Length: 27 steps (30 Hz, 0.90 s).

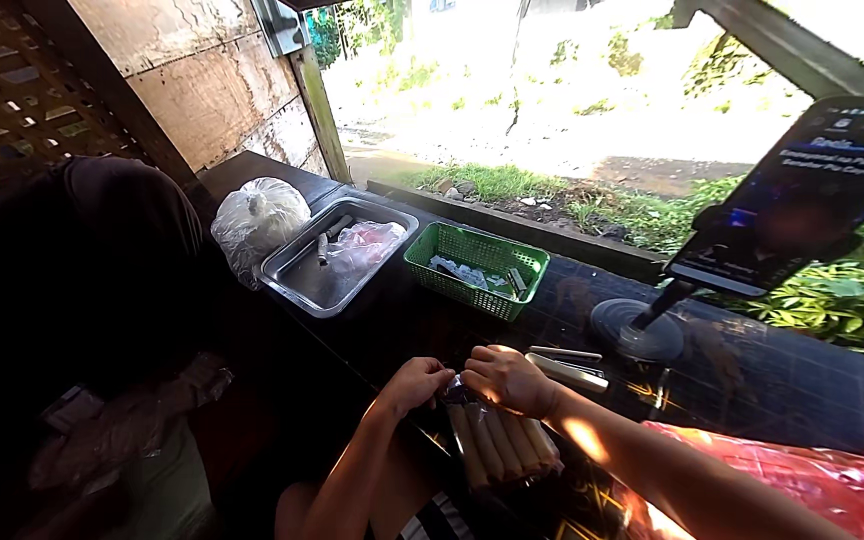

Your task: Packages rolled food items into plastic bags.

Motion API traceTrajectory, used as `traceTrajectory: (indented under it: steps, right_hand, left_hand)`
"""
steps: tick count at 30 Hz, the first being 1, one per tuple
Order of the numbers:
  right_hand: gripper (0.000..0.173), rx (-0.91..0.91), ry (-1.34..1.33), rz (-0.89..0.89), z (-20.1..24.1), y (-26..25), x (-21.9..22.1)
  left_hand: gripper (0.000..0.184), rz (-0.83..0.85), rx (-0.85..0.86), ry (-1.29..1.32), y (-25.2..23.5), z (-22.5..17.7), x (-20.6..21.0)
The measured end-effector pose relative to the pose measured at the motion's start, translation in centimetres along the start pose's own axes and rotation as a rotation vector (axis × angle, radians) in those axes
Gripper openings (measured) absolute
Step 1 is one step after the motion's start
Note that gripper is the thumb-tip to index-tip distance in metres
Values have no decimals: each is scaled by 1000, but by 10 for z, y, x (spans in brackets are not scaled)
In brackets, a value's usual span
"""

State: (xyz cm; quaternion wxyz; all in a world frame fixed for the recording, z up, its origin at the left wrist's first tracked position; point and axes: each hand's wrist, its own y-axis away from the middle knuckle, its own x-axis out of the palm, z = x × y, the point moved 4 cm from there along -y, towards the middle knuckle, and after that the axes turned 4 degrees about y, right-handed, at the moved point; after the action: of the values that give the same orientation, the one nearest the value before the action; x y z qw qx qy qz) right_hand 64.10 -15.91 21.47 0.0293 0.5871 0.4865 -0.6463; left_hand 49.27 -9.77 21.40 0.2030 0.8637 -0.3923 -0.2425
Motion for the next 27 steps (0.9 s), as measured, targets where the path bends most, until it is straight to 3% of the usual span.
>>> traceTrajectory:
  steps: [4,7,11,14,18,22,27]
  right_hand:
    - [18,64,-50,84,-1,-3,1]
    - [12,186,-237,287,-15,-4,-7]
    - [27,410,-418,583,-46,6,-19]
    - [24,568,-438,750,-60,10,-27]
    - [21,603,-392,741,-59,19,-34]
    - [18,529,-316,514,-56,30,-39]
    - [14,585,-285,314,-64,35,-44]
  left_hand:
    - [26,-20,25,-11,-3,3,1]
    - [26,-46,43,-18,-4,6,3]
    - [28,-56,61,-35,-3,11,3]
    - [28,-64,80,-58,-3,10,3]
    - [29,-65,84,-87,-1,10,4]
    - [29,-71,86,-116,2,8,4]
    - [28,-93,85,-132,2,7,5]
